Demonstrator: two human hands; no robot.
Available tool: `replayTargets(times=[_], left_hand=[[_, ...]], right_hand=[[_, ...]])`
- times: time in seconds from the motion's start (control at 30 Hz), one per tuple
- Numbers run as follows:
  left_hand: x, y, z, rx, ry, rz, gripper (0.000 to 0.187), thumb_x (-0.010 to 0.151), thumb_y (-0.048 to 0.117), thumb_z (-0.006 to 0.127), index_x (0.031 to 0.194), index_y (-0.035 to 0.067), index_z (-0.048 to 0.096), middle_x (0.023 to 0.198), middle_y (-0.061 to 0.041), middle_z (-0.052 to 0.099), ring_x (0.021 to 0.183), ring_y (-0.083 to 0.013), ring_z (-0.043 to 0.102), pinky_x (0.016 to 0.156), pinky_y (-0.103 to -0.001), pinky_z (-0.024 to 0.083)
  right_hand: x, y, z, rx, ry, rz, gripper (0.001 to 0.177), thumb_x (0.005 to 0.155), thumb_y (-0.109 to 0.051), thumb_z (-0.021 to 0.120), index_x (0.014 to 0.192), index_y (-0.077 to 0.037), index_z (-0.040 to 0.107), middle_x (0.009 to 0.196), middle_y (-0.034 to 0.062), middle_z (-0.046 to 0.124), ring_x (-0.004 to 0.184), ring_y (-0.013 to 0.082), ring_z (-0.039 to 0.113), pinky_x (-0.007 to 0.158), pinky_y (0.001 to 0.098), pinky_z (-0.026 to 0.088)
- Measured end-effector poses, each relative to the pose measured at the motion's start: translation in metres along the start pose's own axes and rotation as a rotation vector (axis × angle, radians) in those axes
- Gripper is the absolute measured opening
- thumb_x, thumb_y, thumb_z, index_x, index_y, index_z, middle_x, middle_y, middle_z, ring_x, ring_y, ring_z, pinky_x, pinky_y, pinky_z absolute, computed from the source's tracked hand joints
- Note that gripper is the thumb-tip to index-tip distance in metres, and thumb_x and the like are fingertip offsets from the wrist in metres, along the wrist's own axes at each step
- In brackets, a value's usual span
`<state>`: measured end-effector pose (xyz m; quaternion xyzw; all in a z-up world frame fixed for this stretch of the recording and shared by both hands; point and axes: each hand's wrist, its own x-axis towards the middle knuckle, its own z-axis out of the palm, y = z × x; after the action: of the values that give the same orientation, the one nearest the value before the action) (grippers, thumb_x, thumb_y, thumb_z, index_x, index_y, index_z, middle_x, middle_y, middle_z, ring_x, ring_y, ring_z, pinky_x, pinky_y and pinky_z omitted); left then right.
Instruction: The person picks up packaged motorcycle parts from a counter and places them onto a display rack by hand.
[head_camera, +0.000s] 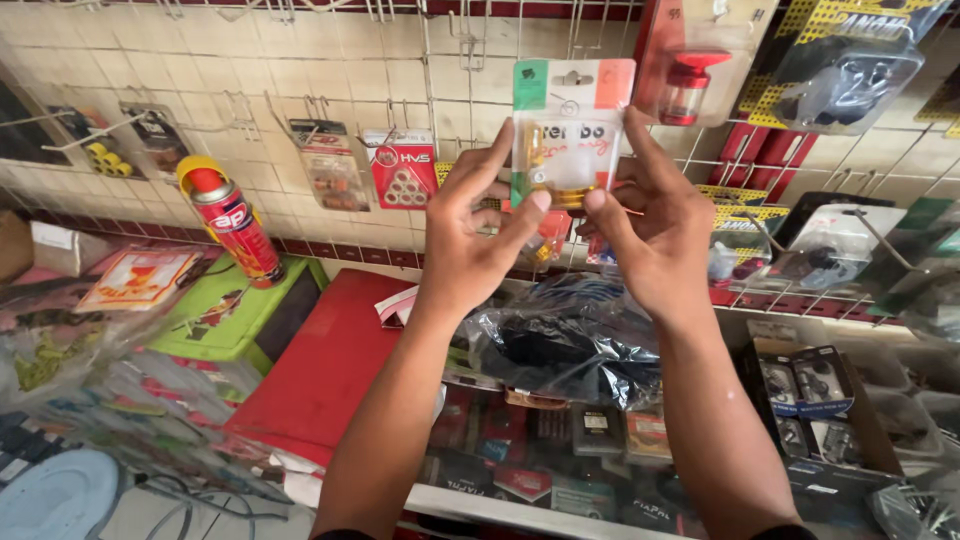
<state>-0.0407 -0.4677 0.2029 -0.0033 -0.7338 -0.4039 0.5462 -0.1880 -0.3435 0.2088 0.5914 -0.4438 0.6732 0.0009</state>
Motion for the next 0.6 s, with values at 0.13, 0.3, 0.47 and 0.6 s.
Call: replayTargets(times=[0.13,0.3,0.47,0.6], left_hand=[[0.005,-0.01,-0.002,0.012,-0.006,-0.03,0.066,0.097,0.011,0.076,0.156,0.006,0.049,0.131,-0.008,0.06,0.099,-0.0113,0.064,0.079,-0.025,0.065],[0.014,-0.017,-0.003,-0.048,-0.068,-0.031,0.065,0.1,0.014,0.073,0.157,0.005,0.045,0.13,-0.01,0.061,0.1,-0.0138,0.075,0.08,-0.027,0.066],[0.035,-0.035,-0.003,0.036,-0.116,-0.051,0.067,0.096,0.014,0.074,0.155,0.002,0.044,0.127,-0.013,0.065,0.096,-0.0176,0.076,0.077,-0.029,0.065],[0.051,-0.055,-0.003,0.05,-0.166,-0.089,0.07,0.094,0.011,0.074,0.155,0.002,0.041,0.126,-0.016,0.067,0.102,-0.0206,0.077,0.081,-0.029,0.066]], right_hand=[[0.003,0.007,0.003,-0.018,0.016,0.021,0.068,0.103,0.0,0.067,0.162,0.008,0.035,0.11,0.0138,0.07,0.092,0.0148,0.071,0.077,0.0265,0.06],[0.007,0.012,0.005,-0.011,0.06,0.037,0.067,0.103,-0.001,0.067,0.161,0.007,0.034,0.114,0.0145,0.073,0.094,0.0156,0.074,0.076,0.0275,0.062],[0.018,0.023,0.005,-0.11,0.081,0.063,0.067,0.103,-0.003,0.067,0.161,0.004,0.035,0.115,0.0145,0.074,0.094,0.0151,0.074,0.074,0.0278,0.063],[0.026,0.041,0.006,-0.161,0.094,0.072,0.067,0.102,-0.004,0.066,0.161,0.001,0.034,0.112,0.0149,0.074,0.091,0.0147,0.073,0.075,0.0278,0.062]])
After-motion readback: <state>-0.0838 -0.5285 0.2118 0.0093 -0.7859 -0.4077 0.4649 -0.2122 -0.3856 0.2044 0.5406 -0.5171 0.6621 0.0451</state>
